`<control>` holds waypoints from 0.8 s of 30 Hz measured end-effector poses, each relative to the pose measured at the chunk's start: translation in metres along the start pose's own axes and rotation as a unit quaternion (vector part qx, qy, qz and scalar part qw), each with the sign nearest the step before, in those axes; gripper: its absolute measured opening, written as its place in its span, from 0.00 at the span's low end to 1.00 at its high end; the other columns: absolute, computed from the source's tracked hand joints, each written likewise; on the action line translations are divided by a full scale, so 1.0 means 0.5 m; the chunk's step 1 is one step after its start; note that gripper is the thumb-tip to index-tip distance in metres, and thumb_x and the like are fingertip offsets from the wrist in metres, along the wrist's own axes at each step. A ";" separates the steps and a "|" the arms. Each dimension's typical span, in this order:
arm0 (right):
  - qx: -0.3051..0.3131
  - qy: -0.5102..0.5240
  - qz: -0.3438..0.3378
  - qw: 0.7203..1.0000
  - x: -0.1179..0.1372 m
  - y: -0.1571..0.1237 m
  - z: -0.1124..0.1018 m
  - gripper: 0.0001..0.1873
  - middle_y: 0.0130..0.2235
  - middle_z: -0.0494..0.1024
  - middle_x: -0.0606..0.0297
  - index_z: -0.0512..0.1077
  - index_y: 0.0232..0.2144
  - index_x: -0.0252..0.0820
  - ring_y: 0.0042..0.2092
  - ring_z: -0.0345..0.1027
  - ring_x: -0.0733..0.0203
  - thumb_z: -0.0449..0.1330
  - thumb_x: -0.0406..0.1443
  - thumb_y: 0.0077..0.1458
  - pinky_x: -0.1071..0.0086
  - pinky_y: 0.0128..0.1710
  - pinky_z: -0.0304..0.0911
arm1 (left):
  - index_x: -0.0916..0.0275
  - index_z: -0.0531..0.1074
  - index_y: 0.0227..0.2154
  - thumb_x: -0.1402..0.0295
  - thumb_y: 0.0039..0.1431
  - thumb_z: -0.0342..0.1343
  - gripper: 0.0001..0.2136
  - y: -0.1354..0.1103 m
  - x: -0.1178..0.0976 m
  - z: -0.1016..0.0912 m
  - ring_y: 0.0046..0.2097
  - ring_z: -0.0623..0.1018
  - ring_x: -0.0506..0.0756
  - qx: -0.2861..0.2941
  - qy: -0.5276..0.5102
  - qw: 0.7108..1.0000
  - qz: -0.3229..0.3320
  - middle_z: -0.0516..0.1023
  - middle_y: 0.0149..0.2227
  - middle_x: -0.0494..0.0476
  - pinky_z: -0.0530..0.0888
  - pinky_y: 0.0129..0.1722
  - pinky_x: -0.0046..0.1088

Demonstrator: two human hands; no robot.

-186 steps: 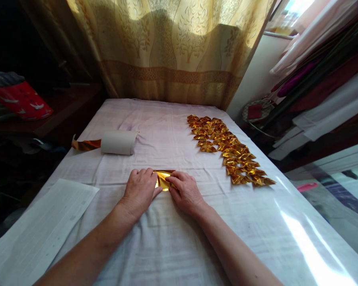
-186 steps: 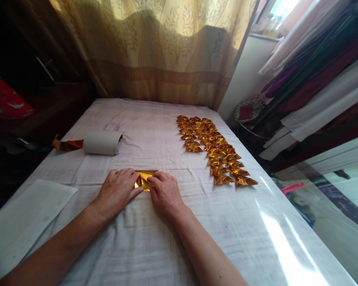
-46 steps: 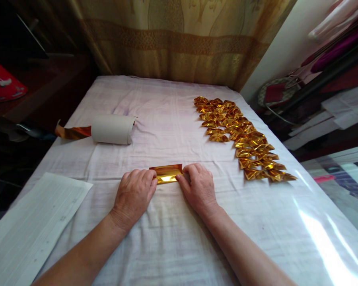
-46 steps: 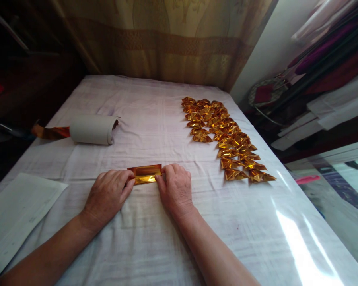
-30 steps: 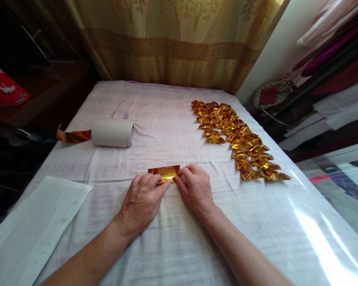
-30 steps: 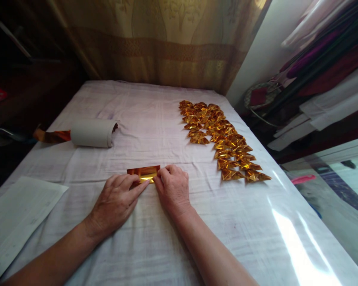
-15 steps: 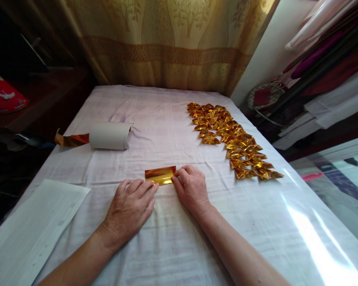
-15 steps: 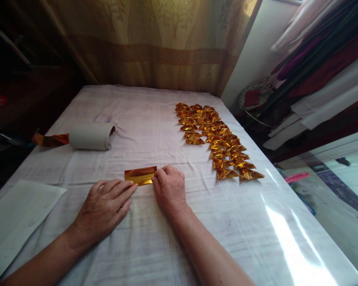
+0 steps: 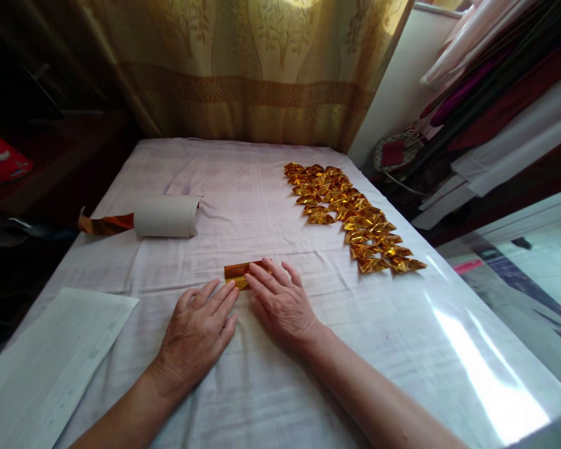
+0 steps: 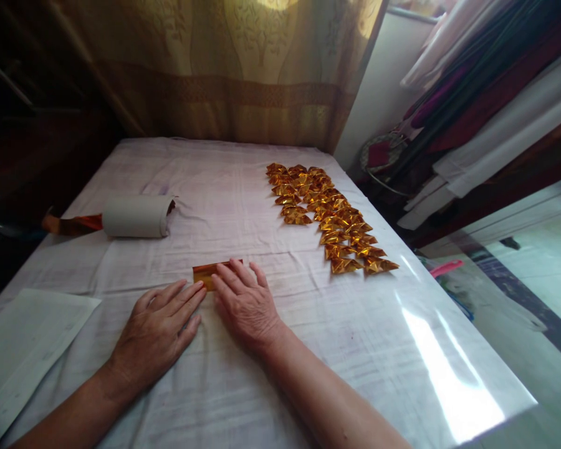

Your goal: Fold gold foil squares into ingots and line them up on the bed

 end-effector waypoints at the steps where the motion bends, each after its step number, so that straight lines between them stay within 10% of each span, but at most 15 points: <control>1: 0.026 0.004 -0.009 1.000 0.010 -0.002 0.012 0.21 0.64 0.67 0.63 0.67 0.60 0.45 0.68 0.50 0.55 0.50 0.41 0.68 0.55 0.68 0.36 | 0.63 0.74 0.52 0.69 0.65 0.49 0.16 -0.001 0.000 0.001 0.55 0.74 0.64 0.001 0.001 1.000 -0.002 0.78 0.54 0.58 0.64 0.53 0.46; 7: 0.115 0.019 0.024 0.993 0.020 -0.014 0.048 0.28 0.67 0.60 0.62 0.60 0.65 0.42 0.71 0.43 0.54 0.48 0.47 0.68 0.50 0.70 0.28 | 0.61 0.74 0.53 0.69 0.65 0.48 0.17 -0.002 -0.002 0.003 0.55 0.74 0.64 0.007 0.005 1.000 -0.005 0.78 0.54 0.58 0.65 0.51 0.46; 24: 0.100 -0.039 0.167 0.980 -0.033 -0.084 0.029 0.29 0.67 0.58 0.60 0.59 0.65 0.44 0.69 0.47 0.45 0.50 0.45 0.66 0.39 0.66 0.37 | 0.60 0.73 0.55 0.69 0.64 0.51 0.18 -0.006 0.000 0.009 0.54 0.73 0.66 0.026 0.014 0.999 -0.023 0.78 0.54 0.60 0.64 0.51 0.49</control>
Point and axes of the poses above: each hand's wrist, its own y-axis towards the middle knuckle, its own z-axis out of the palm, x = y × z, the point moved 9 cm from there along y, towards the middle knuckle
